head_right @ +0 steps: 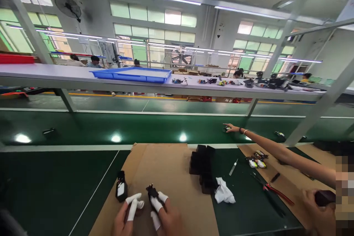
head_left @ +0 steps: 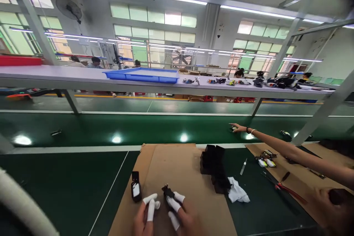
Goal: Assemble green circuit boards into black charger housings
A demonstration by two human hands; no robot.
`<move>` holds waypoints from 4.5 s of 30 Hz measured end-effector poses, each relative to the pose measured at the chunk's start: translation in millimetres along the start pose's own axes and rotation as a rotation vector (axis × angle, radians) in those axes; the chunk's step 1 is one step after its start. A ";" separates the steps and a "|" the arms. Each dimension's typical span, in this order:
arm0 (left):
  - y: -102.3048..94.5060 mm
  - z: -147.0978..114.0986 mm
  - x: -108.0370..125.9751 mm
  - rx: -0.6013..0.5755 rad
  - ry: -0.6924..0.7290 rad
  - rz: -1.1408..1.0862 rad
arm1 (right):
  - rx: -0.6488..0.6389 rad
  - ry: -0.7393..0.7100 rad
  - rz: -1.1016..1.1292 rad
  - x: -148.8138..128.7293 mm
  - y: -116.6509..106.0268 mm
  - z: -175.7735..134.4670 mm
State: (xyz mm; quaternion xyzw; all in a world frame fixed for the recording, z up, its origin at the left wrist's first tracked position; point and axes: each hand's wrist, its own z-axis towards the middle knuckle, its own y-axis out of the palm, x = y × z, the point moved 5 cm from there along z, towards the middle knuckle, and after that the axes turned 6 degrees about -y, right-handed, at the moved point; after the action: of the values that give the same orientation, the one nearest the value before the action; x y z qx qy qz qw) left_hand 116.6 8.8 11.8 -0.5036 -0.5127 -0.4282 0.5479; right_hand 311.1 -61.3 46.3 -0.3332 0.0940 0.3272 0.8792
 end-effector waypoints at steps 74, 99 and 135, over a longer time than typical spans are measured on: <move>0.7 -7.1 -12.7 -0.159 0.082 0.168 | 0.423 1.087 1.099 -25.1 2.2 -43.2; -0.8 -11.4 -8.8 -0.139 0.157 0.190 | -0.104 0.363 0.041 27.3 -32.9 -34.8; 1.6 -10.9 -12.9 -0.146 0.221 0.199 | 0.035 0.269 -0.215 16.8 -23.2 -56.6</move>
State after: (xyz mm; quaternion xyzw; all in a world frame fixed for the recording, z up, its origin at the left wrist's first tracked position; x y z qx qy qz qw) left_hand 118.2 -2.4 -0.8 -0.5402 -0.3641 -0.4607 0.6028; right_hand 341.8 -102.4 9.0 -0.3667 0.1803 0.1819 0.8944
